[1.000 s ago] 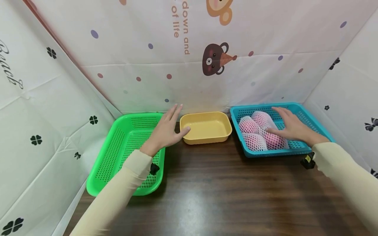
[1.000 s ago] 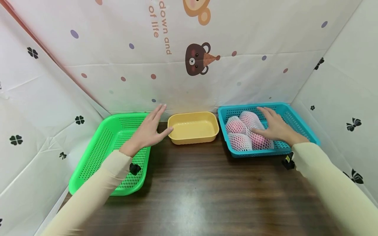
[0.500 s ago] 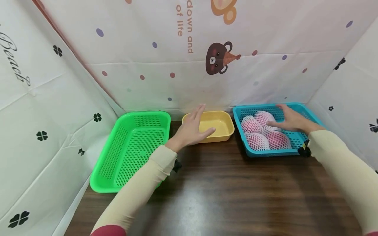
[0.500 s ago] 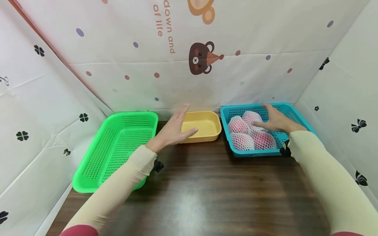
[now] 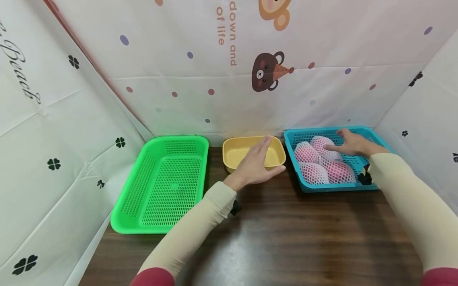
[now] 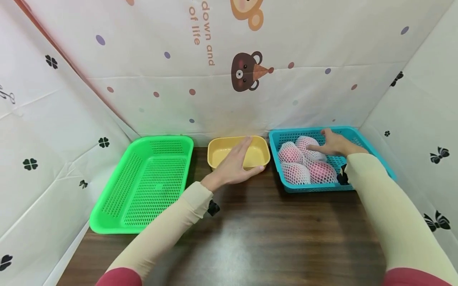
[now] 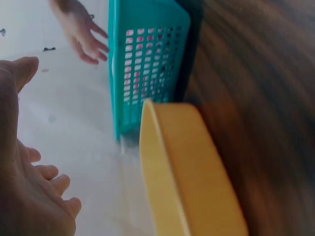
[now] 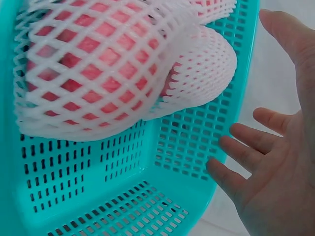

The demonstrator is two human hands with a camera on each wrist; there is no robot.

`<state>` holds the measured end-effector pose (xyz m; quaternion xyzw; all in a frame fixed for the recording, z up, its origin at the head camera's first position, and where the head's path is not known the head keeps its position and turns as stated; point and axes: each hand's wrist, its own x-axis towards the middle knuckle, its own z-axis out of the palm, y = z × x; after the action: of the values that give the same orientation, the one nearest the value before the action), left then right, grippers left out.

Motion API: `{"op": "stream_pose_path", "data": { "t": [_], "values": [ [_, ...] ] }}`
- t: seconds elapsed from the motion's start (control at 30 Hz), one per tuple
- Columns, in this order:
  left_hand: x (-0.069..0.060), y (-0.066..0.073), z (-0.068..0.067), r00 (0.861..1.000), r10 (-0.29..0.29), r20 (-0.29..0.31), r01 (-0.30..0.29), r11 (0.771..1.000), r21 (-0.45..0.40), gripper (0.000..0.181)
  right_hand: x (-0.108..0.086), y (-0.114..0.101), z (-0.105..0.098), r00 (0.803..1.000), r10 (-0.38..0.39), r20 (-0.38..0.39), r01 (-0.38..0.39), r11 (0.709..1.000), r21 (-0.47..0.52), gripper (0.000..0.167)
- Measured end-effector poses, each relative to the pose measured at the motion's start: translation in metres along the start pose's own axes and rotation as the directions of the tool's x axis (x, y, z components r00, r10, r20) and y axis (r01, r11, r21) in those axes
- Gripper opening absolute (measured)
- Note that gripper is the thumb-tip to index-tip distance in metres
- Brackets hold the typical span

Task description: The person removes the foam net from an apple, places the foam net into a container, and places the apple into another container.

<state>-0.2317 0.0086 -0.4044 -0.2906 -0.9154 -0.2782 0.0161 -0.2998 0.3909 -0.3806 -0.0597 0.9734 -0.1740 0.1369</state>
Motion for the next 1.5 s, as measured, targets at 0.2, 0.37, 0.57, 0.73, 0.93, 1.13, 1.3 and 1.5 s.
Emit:
{"op": "stream_pose_path", "data": {
  "t": [0.2,0.37,0.57,0.73,0.93,1.13,1.3,1.5],
  "values": [
    [0.002,0.004,0.023,1.0,0.013,0.013,-0.012,0.999,-0.039,0.104,0.007,-0.001,-0.004,1.0,0.011,0.017,-0.011,1.0,0.001,0.106],
    [0.004,0.009,0.037,1.0,0.025,0.016,-0.024,0.998,-0.065,0.104,0.015,0.002,-0.003,0.999,0.021,0.03,-0.02,1.0,-0.014,0.107],
    [0.005,0.017,0.05,0.999,0.009,0.049,-0.005,0.996,-0.093,0.101,0.024,0.002,0.0,0.998,0.034,0.057,-0.033,0.999,-0.028,0.106],
    [0.007,0.023,0.059,0.998,0.029,0.049,-0.025,0.996,-0.087,0.099,0.03,-0.001,0.003,0.995,0.052,0.082,-0.047,0.997,-0.064,0.105],
    [0.013,0.03,0.071,0.997,0.035,0.067,-0.031,0.998,-0.055,0.099,0.04,0.005,0.005,0.987,0.047,0.153,-0.04,0.998,-0.051,0.107],
    [0.022,0.037,0.083,0.995,0.055,0.086,-0.052,0.998,-0.039,0.099,0.041,0.017,0.002,0.969,0.106,0.225,-0.11,0.994,0.004,0.113],
    [0.024,0.039,0.089,0.995,0.049,0.087,-0.045,0.998,-0.038,0.097,0.042,0.016,0.004,0.962,0.113,0.249,-0.12,0.993,0.011,0.116],
    [0.024,0.04,0.096,0.995,0.03,0.093,-0.026,0.999,-0.043,0.096,0.046,0.011,0.008,0.96,0.113,0.254,-0.116,0.993,-0.004,0.117]
  ]
}}
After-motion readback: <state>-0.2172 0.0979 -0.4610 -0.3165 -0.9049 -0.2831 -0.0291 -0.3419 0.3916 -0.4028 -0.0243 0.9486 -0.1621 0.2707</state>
